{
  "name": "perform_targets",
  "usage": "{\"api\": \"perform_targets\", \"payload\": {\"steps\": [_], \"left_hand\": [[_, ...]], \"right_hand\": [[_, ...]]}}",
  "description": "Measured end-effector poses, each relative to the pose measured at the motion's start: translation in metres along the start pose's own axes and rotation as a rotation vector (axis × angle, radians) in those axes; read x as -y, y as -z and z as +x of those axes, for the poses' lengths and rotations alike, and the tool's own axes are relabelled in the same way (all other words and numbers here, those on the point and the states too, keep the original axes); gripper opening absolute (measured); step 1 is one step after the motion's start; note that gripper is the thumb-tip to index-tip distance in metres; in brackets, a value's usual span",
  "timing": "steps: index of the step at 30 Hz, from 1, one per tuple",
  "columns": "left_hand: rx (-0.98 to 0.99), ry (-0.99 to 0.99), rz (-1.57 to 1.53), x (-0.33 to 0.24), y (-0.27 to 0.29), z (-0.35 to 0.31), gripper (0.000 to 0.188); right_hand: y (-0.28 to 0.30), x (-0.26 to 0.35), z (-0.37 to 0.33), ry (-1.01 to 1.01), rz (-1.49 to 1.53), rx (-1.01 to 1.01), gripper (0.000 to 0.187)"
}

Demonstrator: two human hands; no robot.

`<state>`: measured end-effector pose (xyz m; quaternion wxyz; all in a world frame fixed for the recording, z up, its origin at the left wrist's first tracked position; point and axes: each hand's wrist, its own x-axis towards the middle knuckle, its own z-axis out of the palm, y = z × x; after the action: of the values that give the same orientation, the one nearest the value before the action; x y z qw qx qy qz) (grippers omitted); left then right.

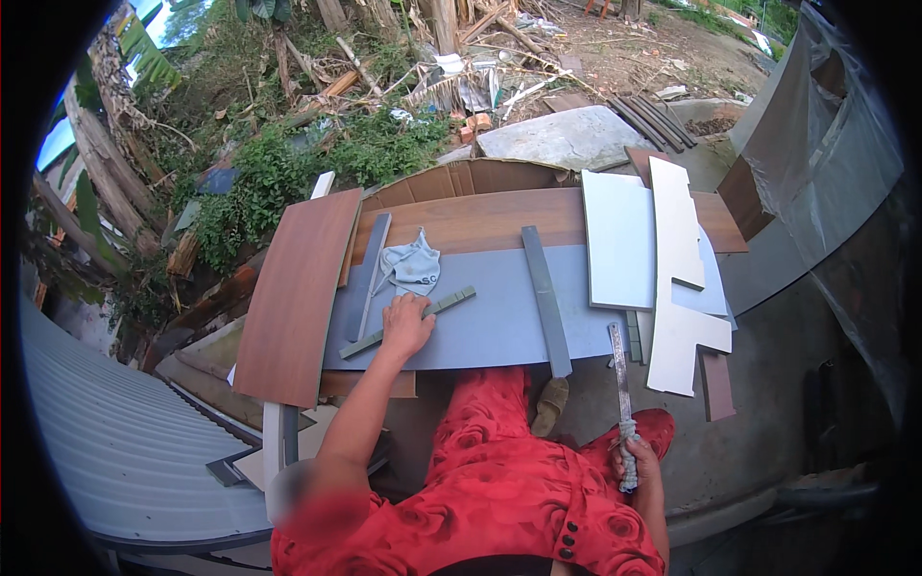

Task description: The person cuts plastic strips using a small saw blade, wipes shaped panels with a cloth, and aligns the strips against the panels by hand.

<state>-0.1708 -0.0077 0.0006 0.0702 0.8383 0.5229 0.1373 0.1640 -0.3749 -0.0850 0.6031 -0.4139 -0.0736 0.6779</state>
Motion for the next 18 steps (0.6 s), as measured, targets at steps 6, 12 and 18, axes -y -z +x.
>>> {"api": "perform_targets", "payload": {"steps": [6, 12, 18], "left_hand": [[-0.039, -0.048, -0.121, -0.015, 0.001, -0.001, 0.022], [-0.057, -0.087, -0.405, -0.016, -0.004, 0.005, 0.019], [0.295, 0.259, -0.983, -0.037, -0.004, 0.020, 0.020]], "right_hand": [[0.004, -0.002, -0.002, -0.007, -0.028, -0.049, 0.028], [-0.002, 0.000, -0.002, 0.009, -0.008, -0.060, 0.030], [0.007, -0.006, 0.002, 0.012, -0.018, -0.010, 0.028]]}}
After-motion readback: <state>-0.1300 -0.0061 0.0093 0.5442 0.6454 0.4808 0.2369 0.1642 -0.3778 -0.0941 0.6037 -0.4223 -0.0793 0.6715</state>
